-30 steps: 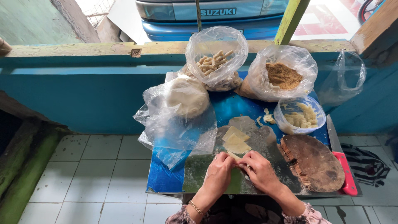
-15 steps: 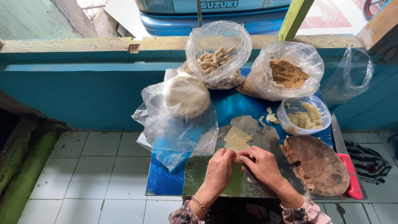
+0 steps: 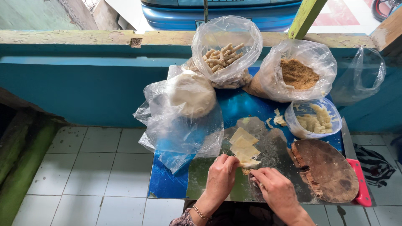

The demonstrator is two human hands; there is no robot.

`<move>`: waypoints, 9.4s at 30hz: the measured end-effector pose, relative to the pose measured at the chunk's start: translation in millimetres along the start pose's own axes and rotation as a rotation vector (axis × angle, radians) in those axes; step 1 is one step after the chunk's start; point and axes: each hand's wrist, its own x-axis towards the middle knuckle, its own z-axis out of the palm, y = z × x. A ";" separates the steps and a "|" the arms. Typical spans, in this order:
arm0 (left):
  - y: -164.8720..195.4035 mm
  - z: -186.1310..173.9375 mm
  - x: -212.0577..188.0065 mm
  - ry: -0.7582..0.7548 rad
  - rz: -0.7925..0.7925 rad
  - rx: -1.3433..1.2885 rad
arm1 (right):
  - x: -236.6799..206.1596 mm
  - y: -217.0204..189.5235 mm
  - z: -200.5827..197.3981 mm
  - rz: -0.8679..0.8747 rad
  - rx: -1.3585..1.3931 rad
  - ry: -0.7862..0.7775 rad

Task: The person spoons brown filling from a plastic bag onto square dough wrappers, folds each wrapper over the filling, and sets the folded pastries aside. They then cover a dough ball with plastic, and stretch thin round dough sheets over upturned bowls and a wooden board, pressing the dough down around the edges.

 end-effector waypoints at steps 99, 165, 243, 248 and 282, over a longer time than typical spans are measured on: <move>-0.5 -11.3 -5.1 -0.310 0.090 0.007 | -19.0 -20.7 28.4 -0.057 -0.024 0.224; 10.4 -8.5 -26.2 -0.091 0.336 0.285 | 47.3 76.1 -63.3 -0.071 0.087 0.207; -1.0 -9.1 -1.6 -0.196 0.225 0.129 | 7.8 2.7 17.1 -0.106 -0.154 0.109; 4.8 -12.1 5.3 -0.227 0.035 -0.013 | 18.8 -7.7 1.2 -0.162 -0.048 0.101; -24.0 23.7 49.4 -0.131 0.052 0.293 | 65.1 35.5 33.1 0.221 -0.007 0.015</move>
